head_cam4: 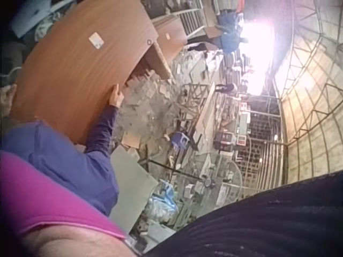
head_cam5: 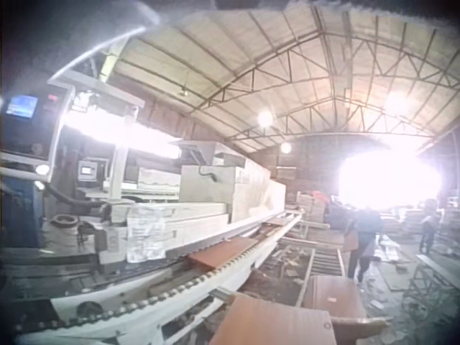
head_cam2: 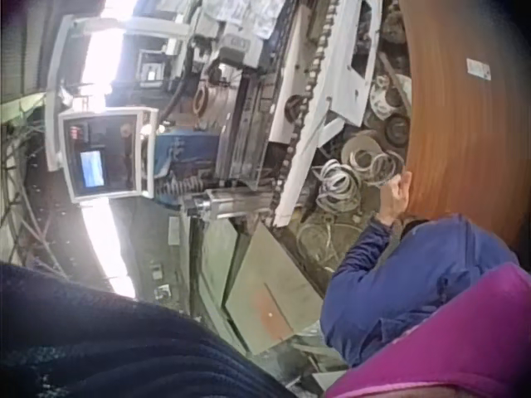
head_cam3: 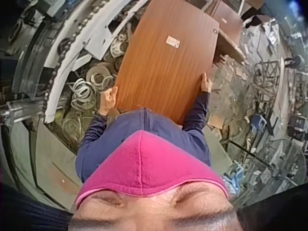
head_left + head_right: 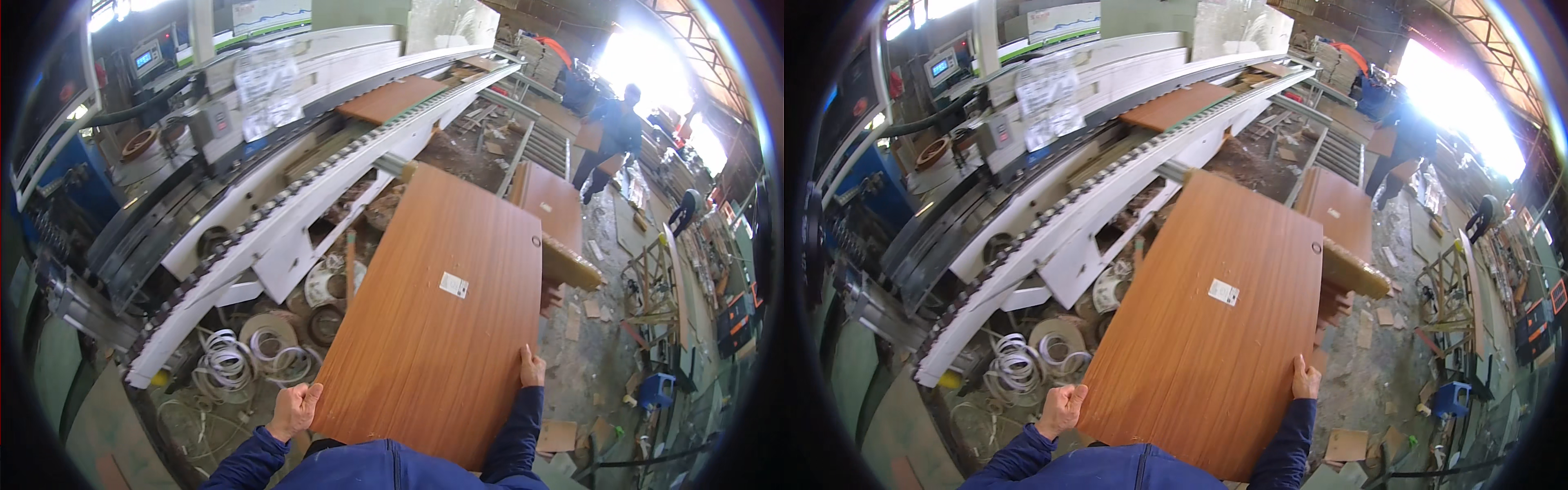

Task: The person feeds wooden panels into an edge-banding machine, then trims the edges and corners of the panels using a blade.

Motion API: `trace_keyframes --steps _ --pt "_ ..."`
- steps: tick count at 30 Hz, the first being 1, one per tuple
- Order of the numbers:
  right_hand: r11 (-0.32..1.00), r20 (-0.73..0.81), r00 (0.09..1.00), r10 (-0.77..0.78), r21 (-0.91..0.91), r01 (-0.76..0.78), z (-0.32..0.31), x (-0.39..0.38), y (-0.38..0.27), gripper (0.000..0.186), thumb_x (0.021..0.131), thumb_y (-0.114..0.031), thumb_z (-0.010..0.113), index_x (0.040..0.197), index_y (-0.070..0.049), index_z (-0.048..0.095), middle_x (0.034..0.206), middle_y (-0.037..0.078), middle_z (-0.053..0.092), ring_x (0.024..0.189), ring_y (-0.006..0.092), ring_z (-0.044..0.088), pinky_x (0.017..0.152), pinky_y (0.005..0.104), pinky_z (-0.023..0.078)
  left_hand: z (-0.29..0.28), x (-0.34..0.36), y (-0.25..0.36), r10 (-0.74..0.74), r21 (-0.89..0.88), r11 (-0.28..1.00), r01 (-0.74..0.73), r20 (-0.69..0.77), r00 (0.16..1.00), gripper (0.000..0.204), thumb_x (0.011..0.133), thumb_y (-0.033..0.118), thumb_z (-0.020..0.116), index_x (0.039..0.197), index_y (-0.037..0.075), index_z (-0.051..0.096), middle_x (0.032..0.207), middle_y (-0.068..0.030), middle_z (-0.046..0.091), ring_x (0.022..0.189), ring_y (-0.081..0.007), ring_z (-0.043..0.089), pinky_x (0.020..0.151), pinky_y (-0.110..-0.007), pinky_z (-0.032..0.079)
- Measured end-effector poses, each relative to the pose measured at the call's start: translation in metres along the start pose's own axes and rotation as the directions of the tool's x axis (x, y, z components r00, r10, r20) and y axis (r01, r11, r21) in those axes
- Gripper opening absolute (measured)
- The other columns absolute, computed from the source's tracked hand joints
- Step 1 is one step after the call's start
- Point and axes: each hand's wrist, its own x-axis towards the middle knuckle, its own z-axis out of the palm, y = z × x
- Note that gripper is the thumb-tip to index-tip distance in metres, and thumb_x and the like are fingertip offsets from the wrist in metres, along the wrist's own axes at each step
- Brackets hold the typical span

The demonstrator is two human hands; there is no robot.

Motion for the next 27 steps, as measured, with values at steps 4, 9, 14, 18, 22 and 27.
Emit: trace_keyframes --steps 4,9,14,18,22,27 --pt "0.996 0.113 0.991 -0.066 0.067 0.059 0.049 -0.077 -0.076 0.060 0.083 -0.046 0.064 0.055 0.006 0.053 0.048 0.011 0.049 0.052 0.0138 0.045 0.047 0.0375 0.037 -0.072 -0.066 -0.045 -0.116 -0.168 0.981 0.096 -0.113 0.987 0.054 0.094 0.039 0.051 0.059 -0.001 0.046 0.047 -0.0134 0.038 0.043 -0.0172 0.038 0.043 -0.037 0.029" --pt "0.976 0.258 0.943 -0.212 0.006 0.218 0.114 -0.131 -0.138 0.059 0.079 -0.047 0.064 0.057 0.007 0.055 0.049 0.012 0.050 0.053 0.0135 0.048 0.050 0.0353 0.040 -0.128 -0.141 -0.090 -0.278 -0.221 0.949 0.224 -0.253 0.927 0.053 0.093 0.036 0.053 0.056 -0.001 0.042 0.046 -0.0074 0.035 0.047 -0.0102 0.034 0.042 -0.035 0.027" --pt "0.951 0.423 0.854 -0.303 0.080 0.298 0.153 -0.178 -0.182 0.060 0.081 -0.047 0.065 0.057 0.007 0.056 0.048 0.008 0.048 0.052 0.0121 0.045 0.048 0.0339 0.039 -0.151 -0.196 -0.103 -0.414 -0.360 0.889 0.283 -0.367 0.833 0.051 0.092 0.031 0.055 0.054 0.001 0.040 0.047 -0.0014 0.034 0.049 -0.0072 0.033 0.043 -0.032 0.026" --pt "0.973 0.688 0.702 -0.184 0.231 0.029 0.173 -0.193 -0.189 0.046 0.086 -0.042 0.065 0.068 0.000 0.060 0.061 -0.004 0.046 0.057 0.0075 0.038 0.049 0.0282 0.033 -0.168 -0.215 -0.126 -0.478 -0.410 0.868 0.281 -0.534 0.697 0.043 0.089 0.027 0.061 0.056 0.005 0.044 0.053 0.0039 0.040 0.053 -0.0056 0.034 0.046 -0.030 0.027" --pt "0.879 0.889 0.444 -0.113 0.297 -0.372 0.179 -0.238 -0.204 0.036 0.088 -0.023 0.065 0.108 0.006 0.060 0.101 0.008 0.065 0.089 0.0155 0.061 0.076 0.0290 0.050 -0.205 -0.236 -0.191 -0.625 -0.591 0.772 0.231 -0.643 0.442 0.044 0.090 0.040 0.058 0.064 0.005 0.053 0.064 0.0013 0.052 0.059 -0.0085 0.046 0.052 -0.028 0.037" --pt "0.775 0.925 0.293 -0.241 0.365 -0.516 0.170 -0.305 -0.231 0.034 0.092 -0.023 0.059 0.117 0.000 0.055 0.108 0.008 0.063 0.089 0.0191 0.064 0.075 0.0333 0.054 -0.184 -0.235 -0.120 -0.724 -0.879 0.363 -0.310 -0.475 0.501 0.047 0.092 0.045 0.053 0.111 0.002 0.057 0.105 -0.0063 0.064 0.091 -0.0184 0.063 0.080 -0.032 0.050"
